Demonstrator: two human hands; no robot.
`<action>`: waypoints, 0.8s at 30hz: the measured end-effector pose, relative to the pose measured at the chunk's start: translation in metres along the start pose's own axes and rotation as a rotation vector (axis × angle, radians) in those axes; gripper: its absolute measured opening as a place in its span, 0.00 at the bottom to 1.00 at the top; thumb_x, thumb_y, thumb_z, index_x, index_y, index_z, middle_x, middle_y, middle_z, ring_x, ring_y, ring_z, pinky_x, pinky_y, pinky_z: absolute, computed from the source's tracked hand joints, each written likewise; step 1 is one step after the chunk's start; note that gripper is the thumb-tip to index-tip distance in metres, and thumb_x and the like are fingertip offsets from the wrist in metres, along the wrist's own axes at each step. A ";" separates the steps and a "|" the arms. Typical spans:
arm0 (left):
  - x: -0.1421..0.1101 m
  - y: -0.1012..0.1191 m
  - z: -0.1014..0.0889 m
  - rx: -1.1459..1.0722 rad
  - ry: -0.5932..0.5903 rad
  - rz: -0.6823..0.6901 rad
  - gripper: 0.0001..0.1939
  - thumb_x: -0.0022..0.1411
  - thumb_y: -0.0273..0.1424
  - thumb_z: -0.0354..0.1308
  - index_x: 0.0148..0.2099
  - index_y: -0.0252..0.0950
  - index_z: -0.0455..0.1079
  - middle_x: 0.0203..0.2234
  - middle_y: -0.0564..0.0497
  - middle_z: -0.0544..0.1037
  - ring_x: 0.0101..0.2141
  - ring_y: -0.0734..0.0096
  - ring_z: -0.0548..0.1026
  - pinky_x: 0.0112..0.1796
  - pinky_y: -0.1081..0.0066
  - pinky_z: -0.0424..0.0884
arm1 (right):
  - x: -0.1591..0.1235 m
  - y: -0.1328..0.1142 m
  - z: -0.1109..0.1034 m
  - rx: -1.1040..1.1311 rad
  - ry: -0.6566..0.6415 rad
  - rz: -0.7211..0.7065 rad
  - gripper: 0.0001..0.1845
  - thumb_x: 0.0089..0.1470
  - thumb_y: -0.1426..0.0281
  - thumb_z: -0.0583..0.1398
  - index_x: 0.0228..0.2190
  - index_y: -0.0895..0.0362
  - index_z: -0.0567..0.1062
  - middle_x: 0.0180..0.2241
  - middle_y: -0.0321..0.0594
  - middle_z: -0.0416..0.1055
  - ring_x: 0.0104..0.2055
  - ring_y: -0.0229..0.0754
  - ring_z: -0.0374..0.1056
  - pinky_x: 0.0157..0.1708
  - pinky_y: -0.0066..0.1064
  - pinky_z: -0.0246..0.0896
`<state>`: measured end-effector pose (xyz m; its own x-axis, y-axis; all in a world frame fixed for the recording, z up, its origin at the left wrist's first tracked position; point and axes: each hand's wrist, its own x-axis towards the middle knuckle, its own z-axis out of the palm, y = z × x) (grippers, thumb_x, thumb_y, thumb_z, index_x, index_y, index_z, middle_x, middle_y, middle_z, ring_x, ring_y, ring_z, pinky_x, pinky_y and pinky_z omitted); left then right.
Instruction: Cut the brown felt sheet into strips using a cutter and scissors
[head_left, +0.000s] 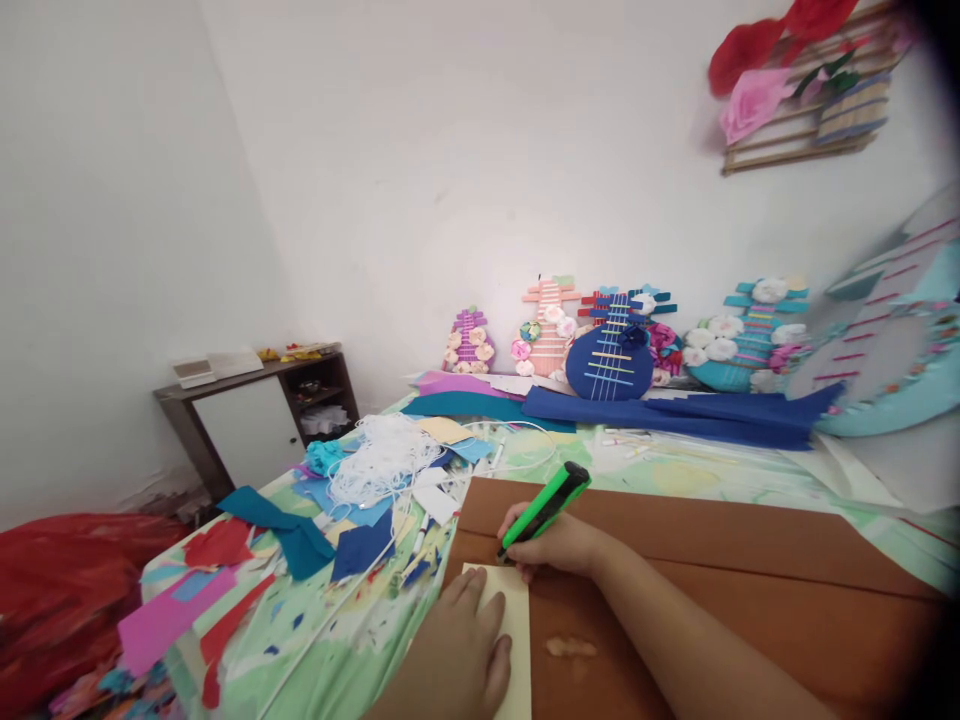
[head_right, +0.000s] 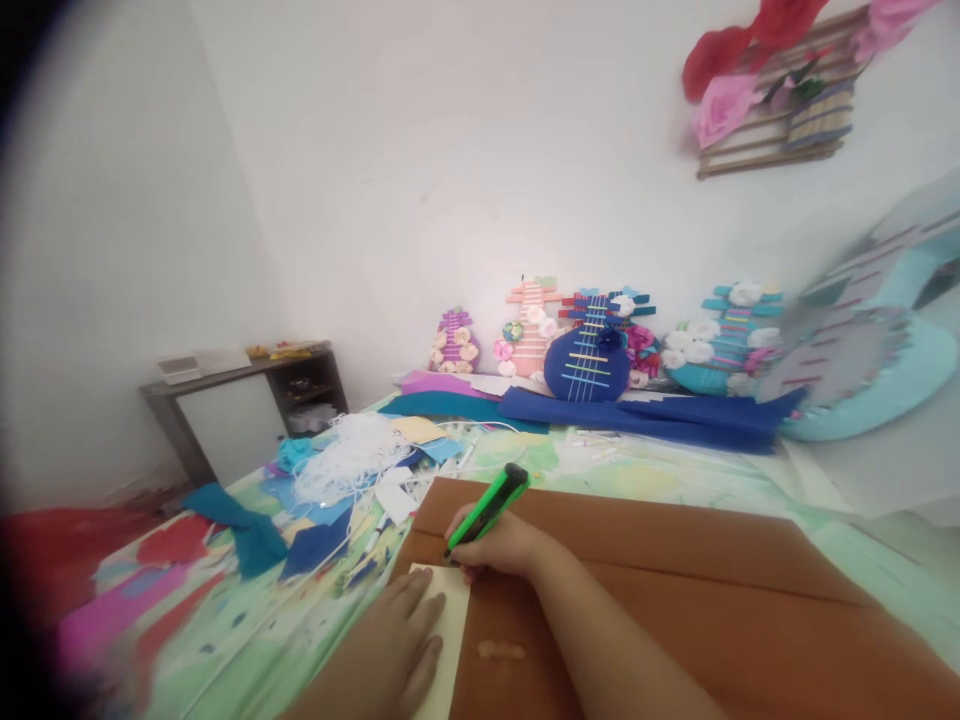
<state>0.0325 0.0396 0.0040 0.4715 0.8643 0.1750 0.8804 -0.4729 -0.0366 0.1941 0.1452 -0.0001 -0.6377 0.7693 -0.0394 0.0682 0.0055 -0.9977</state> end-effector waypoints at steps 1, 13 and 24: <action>-0.001 0.000 0.000 -0.015 0.015 -0.003 0.15 0.57 0.32 0.46 0.45 0.35 0.66 0.48 0.41 0.65 0.48 0.56 0.61 0.47 0.61 0.57 | 0.000 0.000 0.000 -0.004 -0.009 0.005 0.10 0.37 0.75 0.59 0.27 0.58 0.67 0.17 0.29 0.66 0.18 0.33 0.65 0.19 0.25 0.62; 0.002 -0.001 -0.004 -0.002 -0.016 0.090 0.18 0.53 0.28 0.47 0.47 0.32 0.64 0.49 0.44 0.64 0.49 0.59 0.61 0.47 0.62 0.58 | -0.005 -0.004 -0.007 -0.037 -0.020 0.010 0.10 0.38 0.74 0.58 0.29 0.58 0.66 0.16 0.30 0.67 0.19 0.34 0.66 0.20 0.24 0.62; 0.012 -0.002 -0.019 -0.075 -0.130 0.122 0.22 0.51 0.35 0.51 0.48 0.32 0.64 0.46 0.42 0.66 0.46 0.58 0.63 0.46 0.63 0.58 | -0.004 -0.001 -0.008 -0.016 -0.023 0.012 0.10 0.38 0.77 0.57 0.28 0.58 0.67 0.16 0.30 0.67 0.18 0.33 0.65 0.18 0.23 0.62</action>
<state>0.0354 0.0475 0.0248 0.5815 0.8123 0.0446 0.8122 -0.5828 0.0248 0.2030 0.1475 0.0011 -0.6539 0.7547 -0.0528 0.0883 0.0068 -0.9961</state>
